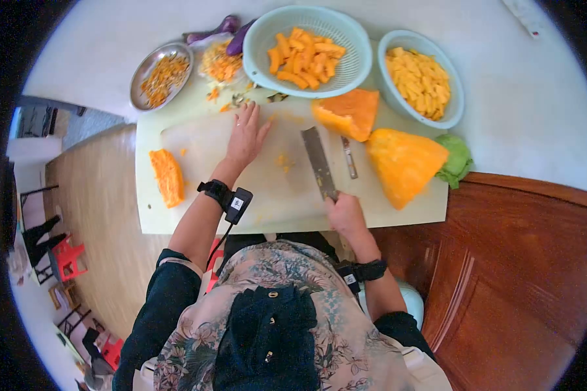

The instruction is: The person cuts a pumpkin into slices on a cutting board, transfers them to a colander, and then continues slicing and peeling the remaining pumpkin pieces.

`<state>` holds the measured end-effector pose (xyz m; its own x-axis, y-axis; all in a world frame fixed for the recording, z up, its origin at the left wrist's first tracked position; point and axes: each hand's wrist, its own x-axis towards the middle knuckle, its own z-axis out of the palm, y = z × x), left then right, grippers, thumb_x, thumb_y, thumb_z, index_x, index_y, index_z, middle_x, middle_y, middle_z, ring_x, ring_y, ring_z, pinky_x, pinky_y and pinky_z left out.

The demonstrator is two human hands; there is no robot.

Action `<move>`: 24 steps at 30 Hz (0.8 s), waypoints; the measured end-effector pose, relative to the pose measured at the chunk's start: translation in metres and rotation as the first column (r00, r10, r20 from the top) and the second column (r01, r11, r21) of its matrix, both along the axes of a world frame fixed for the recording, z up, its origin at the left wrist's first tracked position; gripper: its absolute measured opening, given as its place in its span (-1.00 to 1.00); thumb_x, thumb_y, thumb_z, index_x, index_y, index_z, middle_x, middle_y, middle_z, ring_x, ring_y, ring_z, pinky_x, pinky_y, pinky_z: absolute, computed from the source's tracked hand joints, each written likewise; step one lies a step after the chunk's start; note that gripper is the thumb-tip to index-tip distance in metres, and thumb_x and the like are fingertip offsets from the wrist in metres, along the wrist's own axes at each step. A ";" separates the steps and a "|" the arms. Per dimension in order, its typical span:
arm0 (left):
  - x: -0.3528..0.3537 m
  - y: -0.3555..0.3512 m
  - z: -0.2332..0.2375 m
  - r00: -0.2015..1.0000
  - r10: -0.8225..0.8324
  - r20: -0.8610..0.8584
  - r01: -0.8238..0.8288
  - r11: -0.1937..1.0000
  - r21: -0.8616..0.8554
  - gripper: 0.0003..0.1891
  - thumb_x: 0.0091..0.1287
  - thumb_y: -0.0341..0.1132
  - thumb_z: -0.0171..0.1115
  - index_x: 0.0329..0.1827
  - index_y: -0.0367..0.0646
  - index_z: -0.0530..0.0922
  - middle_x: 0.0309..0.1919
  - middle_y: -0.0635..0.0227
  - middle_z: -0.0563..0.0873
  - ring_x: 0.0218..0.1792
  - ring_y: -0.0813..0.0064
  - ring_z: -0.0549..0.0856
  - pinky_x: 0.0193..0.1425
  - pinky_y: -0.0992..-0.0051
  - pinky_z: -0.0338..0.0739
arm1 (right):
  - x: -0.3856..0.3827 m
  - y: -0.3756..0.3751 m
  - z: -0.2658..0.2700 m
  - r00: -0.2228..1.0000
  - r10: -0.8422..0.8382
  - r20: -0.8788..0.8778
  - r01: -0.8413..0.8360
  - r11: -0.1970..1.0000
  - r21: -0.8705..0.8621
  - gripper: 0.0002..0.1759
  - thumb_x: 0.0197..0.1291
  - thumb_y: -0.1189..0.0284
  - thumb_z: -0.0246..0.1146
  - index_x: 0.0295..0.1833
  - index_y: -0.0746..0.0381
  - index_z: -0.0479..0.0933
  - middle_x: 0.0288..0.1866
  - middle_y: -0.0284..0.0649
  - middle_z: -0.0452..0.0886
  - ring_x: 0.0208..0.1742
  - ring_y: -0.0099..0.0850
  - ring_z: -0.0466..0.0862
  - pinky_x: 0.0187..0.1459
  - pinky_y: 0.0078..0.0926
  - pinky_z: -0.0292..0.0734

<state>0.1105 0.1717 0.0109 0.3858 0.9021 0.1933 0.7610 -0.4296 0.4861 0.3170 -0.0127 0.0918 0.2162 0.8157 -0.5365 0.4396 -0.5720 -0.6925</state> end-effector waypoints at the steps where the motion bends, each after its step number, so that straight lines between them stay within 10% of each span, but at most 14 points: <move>1: 0.007 0.000 -0.004 0.999 -0.017 -0.034 0.016 1.000 -0.008 -0.42 0.32 -0.18 0.07 0.30 -0.37 0.22 0.33 0.01 0.24 0.38 0.02 0.15 0.43 0.13 0.04 | 0.004 -0.004 -0.004 1.000 -0.015 0.010 0.015 1.000 0.009 -0.71 0.16 0.37 0.08 -0.32 0.42 0.51 -0.68 -0.03 0.53 -0.70 -0.28 0.59 -0.55 -0.35 0.51; 15: 0.025 -0.082 0.010 0.855 -0.506 0.114 0.514 0.856 -0.054 -0.34 0.20 -0.17 0.20 0.29 -0.38 0.24 0.30 0.01 0.28 0.37 0.03 0.19 0.44 0.17 0.07 | 0.022 -0.005 -0.004 0.997 0.049 0.054 -0.050 0.999 0.012 -0.71 0.16 0.36 0.05 -0.36 0.40 0.49 -0.70 -0.03 0.51 -0.71 -0.24 0.58 -0.53 -0.30 0.50; 24: 0.061 -0.025 -0.001 0.988 -0.134 0.078 0.135 0.991 -0.003 -0.40 0.26 -0.25 0.10 0.31 -0.39 0.18 0.32 -0.03 0.22 0.38 0.03 0.14 0.43 0.14 0.05 | 0.021 0.002 -0.001 0.988 0.077 0.137 -0.075 0.997 -0.025 -0.69 0.13 0.31 0.04 -0.37 0.37 0.51 -0.64 0.06 0.53 -0.51 0.00 0.60 -0.38 -0.13 0.49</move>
